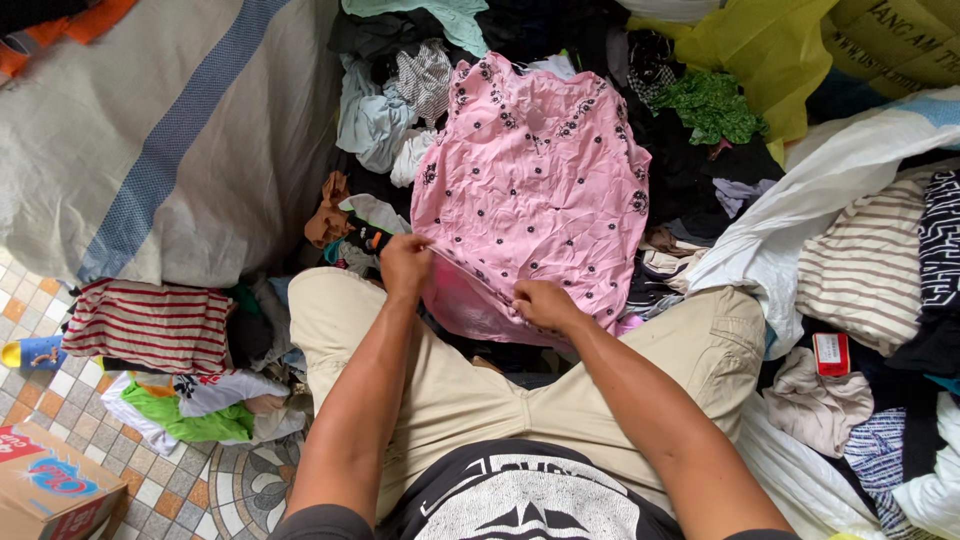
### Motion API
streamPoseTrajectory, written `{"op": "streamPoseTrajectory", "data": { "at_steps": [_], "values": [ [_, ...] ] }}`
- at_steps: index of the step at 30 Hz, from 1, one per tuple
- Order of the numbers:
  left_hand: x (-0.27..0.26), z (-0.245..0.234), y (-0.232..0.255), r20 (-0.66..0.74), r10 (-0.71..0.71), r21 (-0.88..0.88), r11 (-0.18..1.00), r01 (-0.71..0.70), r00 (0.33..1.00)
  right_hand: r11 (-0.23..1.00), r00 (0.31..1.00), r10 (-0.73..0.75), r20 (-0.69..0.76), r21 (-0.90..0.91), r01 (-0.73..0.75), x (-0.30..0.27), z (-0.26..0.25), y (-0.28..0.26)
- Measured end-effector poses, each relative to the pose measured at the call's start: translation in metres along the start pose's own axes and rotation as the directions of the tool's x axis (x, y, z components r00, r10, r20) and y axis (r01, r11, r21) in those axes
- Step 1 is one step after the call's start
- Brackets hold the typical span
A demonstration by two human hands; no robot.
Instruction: The person picks up individual pieces of clothing from a large pile, unfolds them to view their details, and sets them aside into separate groups on the floor.
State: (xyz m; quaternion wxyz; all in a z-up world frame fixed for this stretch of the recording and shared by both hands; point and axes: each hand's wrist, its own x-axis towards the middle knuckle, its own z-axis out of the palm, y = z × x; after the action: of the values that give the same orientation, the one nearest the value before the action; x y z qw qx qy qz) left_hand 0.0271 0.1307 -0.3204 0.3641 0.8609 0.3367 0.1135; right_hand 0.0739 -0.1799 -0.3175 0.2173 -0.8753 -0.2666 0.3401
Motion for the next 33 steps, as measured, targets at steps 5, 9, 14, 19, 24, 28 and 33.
{"op": "streamPoseTrajectory", "data": {
  "at_steps": [5, 9, 14, 19, 24, 28, 33],
  "values": [
    [0.006, -0.023, 0.02, -0.19, -0.13, -0.404, 0.914, 0.043, 0.973, 0.976, 0.994, 0.008, -0.107, 0.218, 0.015, 0.011, -0.014, 0.017],
    [-0.014, -0.033, 0.054, -0.169, -0.164, -0.58, 0.814, 0.036, 0.972, 0.897, 0.982, -0.018, -0.189, 0.43, 0.099, 0.016, -0.01, 0.021],
    [0.007, 0.008, 0.018, -0.023, 0.05, -0.549, 0.834, -0.055, 0.998, 0.93, 0.897, -0.005, -0.441, 0.328, 0.166, -0.021, -0.022, -0.036],
    [-0.033, -0.023, 0.088, 0.158, 0.24, -0.651, 0.755, -0.082, 0.958, 0.964, 0.727, -0.226, -0.648, -0.041, 0.263, -0.026, -0.021, -0.065],
    [-0.052, -0.034, 0.117, 0.257, 0.376, -0.598, 0.785, -0.159, 0.89, 0.971, 0.74, -0.21, -0.639, -0.226, 0.08, 0.004, 0.007, -0.034],
    [-0.035, -0.035, 0.096, 0.25, 0.334, -0.594, 0.794, -0.128, 0.909, 0.967, 0.676, -0.152, -0.721, 0.033, 0.252, 0.031, 0.01, 0.019],
    [-0.029, -0.06, 0.087, 0.019, 0.611, -0.035, 0.792, -0.61, 0.792, 0.876, 0.48, 0.282, -0.831, 0.427, 0.224, -0.012, -0.095, 0.022]
  ]
}}
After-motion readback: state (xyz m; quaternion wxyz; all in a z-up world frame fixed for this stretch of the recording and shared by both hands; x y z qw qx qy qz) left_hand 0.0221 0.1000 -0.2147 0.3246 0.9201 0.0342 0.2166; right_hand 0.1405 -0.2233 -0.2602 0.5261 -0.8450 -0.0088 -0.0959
